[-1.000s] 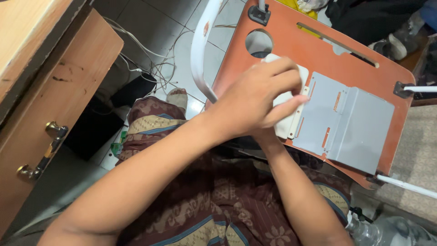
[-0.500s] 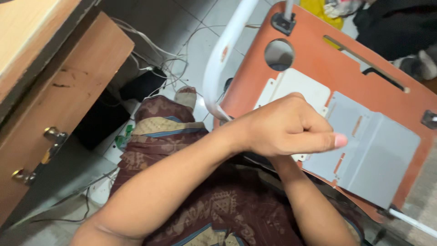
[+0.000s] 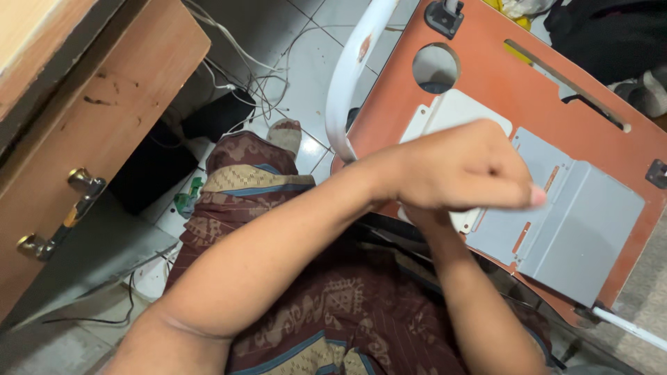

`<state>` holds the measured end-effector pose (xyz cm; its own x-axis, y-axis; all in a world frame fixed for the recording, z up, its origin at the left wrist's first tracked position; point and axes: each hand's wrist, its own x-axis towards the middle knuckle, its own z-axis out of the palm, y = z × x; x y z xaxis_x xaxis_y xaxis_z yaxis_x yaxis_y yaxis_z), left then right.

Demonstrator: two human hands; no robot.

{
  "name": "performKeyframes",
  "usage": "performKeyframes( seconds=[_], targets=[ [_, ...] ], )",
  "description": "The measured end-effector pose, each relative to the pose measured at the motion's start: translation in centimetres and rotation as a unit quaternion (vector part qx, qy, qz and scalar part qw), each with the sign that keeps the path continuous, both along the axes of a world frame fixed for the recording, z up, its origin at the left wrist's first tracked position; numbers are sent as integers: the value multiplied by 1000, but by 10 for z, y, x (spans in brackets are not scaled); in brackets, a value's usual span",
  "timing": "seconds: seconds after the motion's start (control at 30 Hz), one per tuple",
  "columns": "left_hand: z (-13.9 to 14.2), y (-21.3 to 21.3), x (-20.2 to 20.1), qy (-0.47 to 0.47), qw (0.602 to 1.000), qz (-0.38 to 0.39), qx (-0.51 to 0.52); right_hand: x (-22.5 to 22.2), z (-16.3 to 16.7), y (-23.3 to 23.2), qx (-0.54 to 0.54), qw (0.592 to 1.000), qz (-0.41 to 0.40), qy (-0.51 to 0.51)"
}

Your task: The person sits with a small folding laptop table across their lap and uses a screwdriver to unscrew screws from its metal frame brackets and plastic panels. They reposition the table repeatedly to reach different screws and set removed screws on the nearby desk.

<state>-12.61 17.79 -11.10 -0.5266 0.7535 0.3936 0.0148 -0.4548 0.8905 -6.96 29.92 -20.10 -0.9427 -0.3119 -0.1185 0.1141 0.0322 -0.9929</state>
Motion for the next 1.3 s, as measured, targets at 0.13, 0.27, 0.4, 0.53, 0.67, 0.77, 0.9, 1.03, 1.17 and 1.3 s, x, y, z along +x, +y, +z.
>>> performKeyframes(
  seconds=[0.13,0.27,0.4,0.53,0.67,0.77,0.9,1.03,1.17,1.3],
  targets=[
    [1,-10,4,-17,1000,19,15,3,2,-14,-16,1000,4,-6],
    [3,-11,12,15,999,30,2,4,8,-14,-35,999,16,-33],
    [4,-10,17,51,992,109,-25,10,13,-10,-32,998,19,-44],
    [5,0,26,86,974,211,-19,13,20,-10,-23,998,18,-47],
    [3,10,42,103,936,336,2,14,20,-10,-23,999,14,-45],
    [0,18,57,159,876,453,-41,20,14,-8,-12,999,8,-36],
    [-2,33,65,294,799,521,-56,23,20,-9,139,990,1,1],
    [-3,23,59,349,772,525,-79,10,74,2,-79,995,27,-54],
    [-3,4,42,90,921,378,-35,21,159,45,30,982,145,115],
    [-8,3,34,-39,958,280,38,28,190,31,360,910,108,174]
  ],
)
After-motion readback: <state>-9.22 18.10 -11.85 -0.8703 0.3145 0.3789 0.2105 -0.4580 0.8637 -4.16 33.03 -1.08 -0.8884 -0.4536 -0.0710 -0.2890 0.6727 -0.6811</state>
